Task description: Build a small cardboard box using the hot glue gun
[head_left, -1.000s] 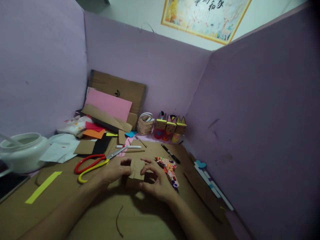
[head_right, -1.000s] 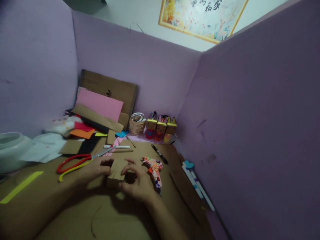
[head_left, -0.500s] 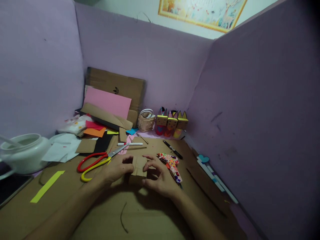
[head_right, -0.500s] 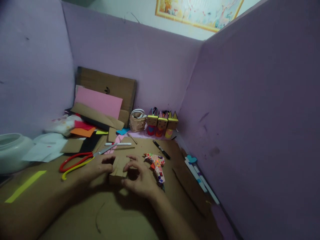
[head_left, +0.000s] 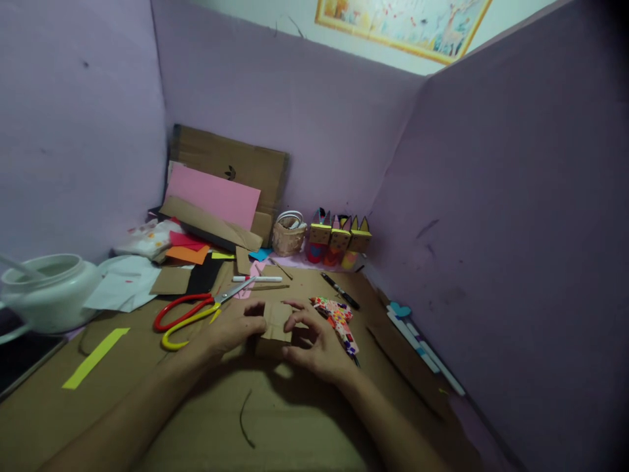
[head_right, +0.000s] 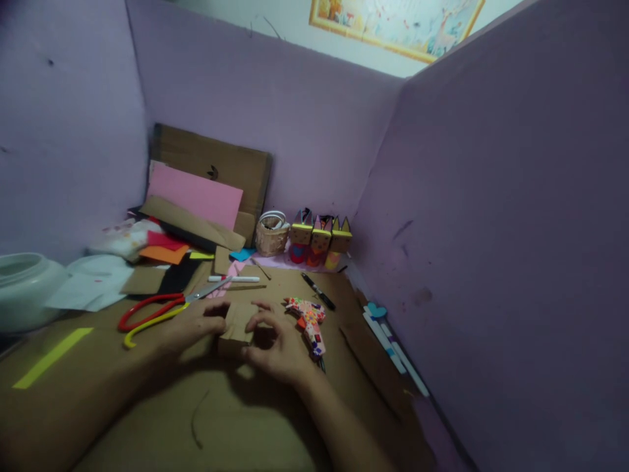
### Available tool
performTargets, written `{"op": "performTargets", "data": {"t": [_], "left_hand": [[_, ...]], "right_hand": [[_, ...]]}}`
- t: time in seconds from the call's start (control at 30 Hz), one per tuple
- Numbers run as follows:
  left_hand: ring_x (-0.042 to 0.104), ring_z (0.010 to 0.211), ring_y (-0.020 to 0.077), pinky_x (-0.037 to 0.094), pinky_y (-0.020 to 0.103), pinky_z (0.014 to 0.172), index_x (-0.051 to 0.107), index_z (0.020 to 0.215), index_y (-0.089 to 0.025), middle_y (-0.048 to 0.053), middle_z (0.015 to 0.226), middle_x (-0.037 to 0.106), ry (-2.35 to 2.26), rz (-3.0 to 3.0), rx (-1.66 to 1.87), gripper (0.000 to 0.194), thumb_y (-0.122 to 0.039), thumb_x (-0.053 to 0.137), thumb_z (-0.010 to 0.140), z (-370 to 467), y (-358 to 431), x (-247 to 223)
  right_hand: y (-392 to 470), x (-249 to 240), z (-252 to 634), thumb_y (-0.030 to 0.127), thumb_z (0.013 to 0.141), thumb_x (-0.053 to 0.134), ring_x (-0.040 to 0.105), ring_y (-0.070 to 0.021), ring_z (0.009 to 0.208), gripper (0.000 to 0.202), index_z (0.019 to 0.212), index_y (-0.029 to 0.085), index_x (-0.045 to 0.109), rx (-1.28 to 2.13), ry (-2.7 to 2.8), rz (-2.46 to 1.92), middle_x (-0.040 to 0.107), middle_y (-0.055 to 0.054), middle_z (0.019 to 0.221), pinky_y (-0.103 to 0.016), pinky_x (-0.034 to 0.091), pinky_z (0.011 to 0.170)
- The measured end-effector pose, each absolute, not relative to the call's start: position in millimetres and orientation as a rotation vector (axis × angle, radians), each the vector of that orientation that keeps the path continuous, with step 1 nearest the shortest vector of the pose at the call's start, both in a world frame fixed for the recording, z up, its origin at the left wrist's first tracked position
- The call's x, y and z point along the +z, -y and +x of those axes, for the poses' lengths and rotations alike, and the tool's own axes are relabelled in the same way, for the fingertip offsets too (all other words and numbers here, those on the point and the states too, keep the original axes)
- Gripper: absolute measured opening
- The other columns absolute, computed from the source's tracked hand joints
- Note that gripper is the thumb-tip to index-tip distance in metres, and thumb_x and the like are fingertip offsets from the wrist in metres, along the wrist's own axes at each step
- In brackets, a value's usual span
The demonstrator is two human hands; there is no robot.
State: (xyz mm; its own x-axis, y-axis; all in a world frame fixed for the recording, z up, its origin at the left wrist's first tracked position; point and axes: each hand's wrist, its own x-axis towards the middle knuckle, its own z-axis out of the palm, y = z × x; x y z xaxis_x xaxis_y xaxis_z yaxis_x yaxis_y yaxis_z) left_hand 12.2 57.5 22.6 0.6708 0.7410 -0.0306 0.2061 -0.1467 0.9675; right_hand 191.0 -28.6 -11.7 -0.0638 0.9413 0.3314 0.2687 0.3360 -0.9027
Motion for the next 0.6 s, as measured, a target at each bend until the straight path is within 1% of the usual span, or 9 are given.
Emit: {"op": "performTargets", "data": {"t": [0.13,0.23,0.37,0.5,0.6], "left_hand": [[0.06,0.094,0.0271,0.045,0.036,0.087,0.068,0.101,-0.011,0.009,0.1,0.071,-0.785,1.668,0.549,0.05,-0.016,0.05,0.055,12.9,-53.2,26.6],[0.059,0.095,0.0274,0.045,0.036,0.087,0.067,0.103,-0.01,0.009,0.098,0.07,-0.799,1.662,0.564,0.052,-0.015,0.05,0.055,13.5,-50.7,26.6],[0.06,0.095,0.0287,0.047,0.036,0.084,0.067,0.102,-0.009,0.01,0.095,0.071,-0.801,1.645,0.571,0.05,-0.017,0.05,0.056,13.8,-49.4,26.8],[0.059,0.094,0.0269,0.045,0.035,0.087,0.069,0.097,-0.012,0.007,0.093,0.07,-0.826,1.687,0.56,0.046,-0.018,0.05,0.056,13.7,-49.9,28.4],[0.06,0.091,0.0255,0.046,0.033,0.084,0.069,0.095,-0.014,0.005,0.09,0.07,-0.841,1.683,0.556,0.044,-0.019,0.049,0.057,13.4,-51.2,27.4]], "right_hand": [[29.8,-9.6,190.0,0.016,0.067,0.074,0.051,-0.0268,0.121,0.021,0.083,0.022,0.061,0.86,1.555,-1.109,0.046,-0.01,0.135,-0.037,0.05,0.088],[30.0,-9.1,190.0,0.018,0.067,0.075,0.051,-0.0269,0.122,0.021,0.082,0.021,0.061,0.858,1.556,-1.119,0.047,-0.011,0.133,-0.036,0.05,0.088],[29.5,-10.3,190.5,0.019,0.068,0.074,0.049,-0.0265,0.124,0.021,0.083,0.022,0.061,0.848,1.558,-1.14,0.047,-0.01,0.134,-0.035,0.051,0.087],[30.0,-9.5,190.2,0.018,0.067,0.074,0.051,-0.0263,0.122,0.021,0.083,0.022,0.062,0.833,1.558,-1.145,0.049,-0.01,0.133,-0.035,0.051,0.087],[30.9,-7.4,188.9,0.02,0.069,0.073,0.053,-0.0259,0.119,0.019,0.085,0.022,0.063,0.811,1.591,-1.157,0.046,-0.011,0.136,-0.036,0.05,0.088]]}}
